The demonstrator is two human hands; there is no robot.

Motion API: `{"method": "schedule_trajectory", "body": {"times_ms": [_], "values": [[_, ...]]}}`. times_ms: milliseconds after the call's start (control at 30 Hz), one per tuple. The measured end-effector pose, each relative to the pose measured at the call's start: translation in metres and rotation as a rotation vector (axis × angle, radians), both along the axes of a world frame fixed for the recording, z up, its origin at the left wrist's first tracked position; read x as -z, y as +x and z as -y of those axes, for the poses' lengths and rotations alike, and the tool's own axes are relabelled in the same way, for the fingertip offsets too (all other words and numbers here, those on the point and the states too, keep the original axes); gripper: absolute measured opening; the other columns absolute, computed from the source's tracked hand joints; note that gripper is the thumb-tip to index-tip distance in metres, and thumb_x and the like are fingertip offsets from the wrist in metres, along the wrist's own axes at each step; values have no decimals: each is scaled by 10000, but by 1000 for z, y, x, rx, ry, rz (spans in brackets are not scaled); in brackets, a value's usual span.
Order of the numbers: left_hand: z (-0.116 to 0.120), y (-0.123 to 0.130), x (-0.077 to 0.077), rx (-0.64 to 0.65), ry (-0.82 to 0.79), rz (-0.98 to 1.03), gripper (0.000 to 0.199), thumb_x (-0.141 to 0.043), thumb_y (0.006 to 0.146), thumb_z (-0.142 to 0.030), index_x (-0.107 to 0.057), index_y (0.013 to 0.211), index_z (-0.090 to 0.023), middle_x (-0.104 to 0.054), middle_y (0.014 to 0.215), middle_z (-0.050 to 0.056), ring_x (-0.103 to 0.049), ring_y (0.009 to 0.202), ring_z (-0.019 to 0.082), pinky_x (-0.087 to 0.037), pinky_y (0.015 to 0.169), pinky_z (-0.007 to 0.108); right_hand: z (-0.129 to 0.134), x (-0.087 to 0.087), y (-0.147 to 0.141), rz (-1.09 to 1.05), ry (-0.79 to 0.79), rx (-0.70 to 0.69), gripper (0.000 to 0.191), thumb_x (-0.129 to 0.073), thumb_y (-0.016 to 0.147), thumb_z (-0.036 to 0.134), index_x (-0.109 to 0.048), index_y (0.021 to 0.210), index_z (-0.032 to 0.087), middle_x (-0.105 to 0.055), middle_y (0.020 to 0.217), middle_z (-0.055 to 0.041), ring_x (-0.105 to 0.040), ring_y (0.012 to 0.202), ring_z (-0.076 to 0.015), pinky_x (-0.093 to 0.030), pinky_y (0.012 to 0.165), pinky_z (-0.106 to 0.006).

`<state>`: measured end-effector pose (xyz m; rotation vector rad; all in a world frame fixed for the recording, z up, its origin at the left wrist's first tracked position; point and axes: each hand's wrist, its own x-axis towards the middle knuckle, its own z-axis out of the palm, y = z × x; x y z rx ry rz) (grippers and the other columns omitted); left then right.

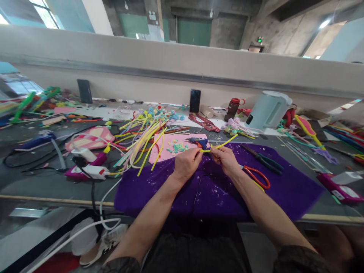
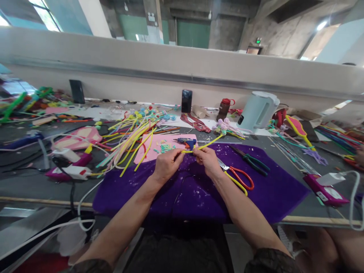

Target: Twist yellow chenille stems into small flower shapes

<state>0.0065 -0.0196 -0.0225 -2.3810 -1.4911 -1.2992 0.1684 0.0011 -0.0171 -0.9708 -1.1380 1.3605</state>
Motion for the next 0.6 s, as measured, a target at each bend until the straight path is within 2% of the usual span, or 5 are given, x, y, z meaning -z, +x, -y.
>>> {"method": "schedule_trajectory", "body": {"times_ms": [200, 333, 433, 500, 600], "values": [[-1, 0, 2, 27, 30, -55, 239, -414, 846, -289, -610, 914, -171, -658, 821, 59, -596, 737, 148, -393, 675, 242, 0, -1, 1, 4, 21, -6, 223, -653, 642, 339, -552, 622, 141, -411, 440, 59, -297, 364, -38, -156, 368, -205], [0, 1, 0, 61, -77, 45, 244, -420, 838, -310, -620, 873, -176, -654, 783, 49, -585, 703, 140, -393, 674, 242, 0, 0, 1, -2, 29, -6, 204, -651, 641, 324, -561, 625, 141, -419, 449, 58, -302, 366, -38, -160, 366, -203], [1, 2, -4, 95, -279, 270, 233, -476, 796, -365, -622, 798, -184, -633, 668, 17, -556, 583, 115, -398, 595, 221, -2, 1, 2, -6, 26, 2, 199, -660, 629, 320, -567, 637, 144, -419, 448, 60, -312, 364, -40, -165, 363, -200], [1, 1, -8, 171, -480, 478, 263, -511, 760, -416, -612, 757, -173, -621, 622, 11, -535, 512, 104, -398, 531, 210, -3, 0, 3, -12, 26, 2, 199, -665, 625, 319, -574, 655, 145, -430, 456, 58, -319, 365, -40, -167, 363, -197], [-1, -1, -14, 320, -811, 766, 372, -508, 733, -497, -616, 810, -149, -649, 694, 48, -570, 523, 117, -397, 466, 201, -3, -1, 5, 12, 30, -30, 199, -675, 612, 311, -581, 661, 142, -452, 465, 53, -343, 367, -44, -176, 365, -198]]}}
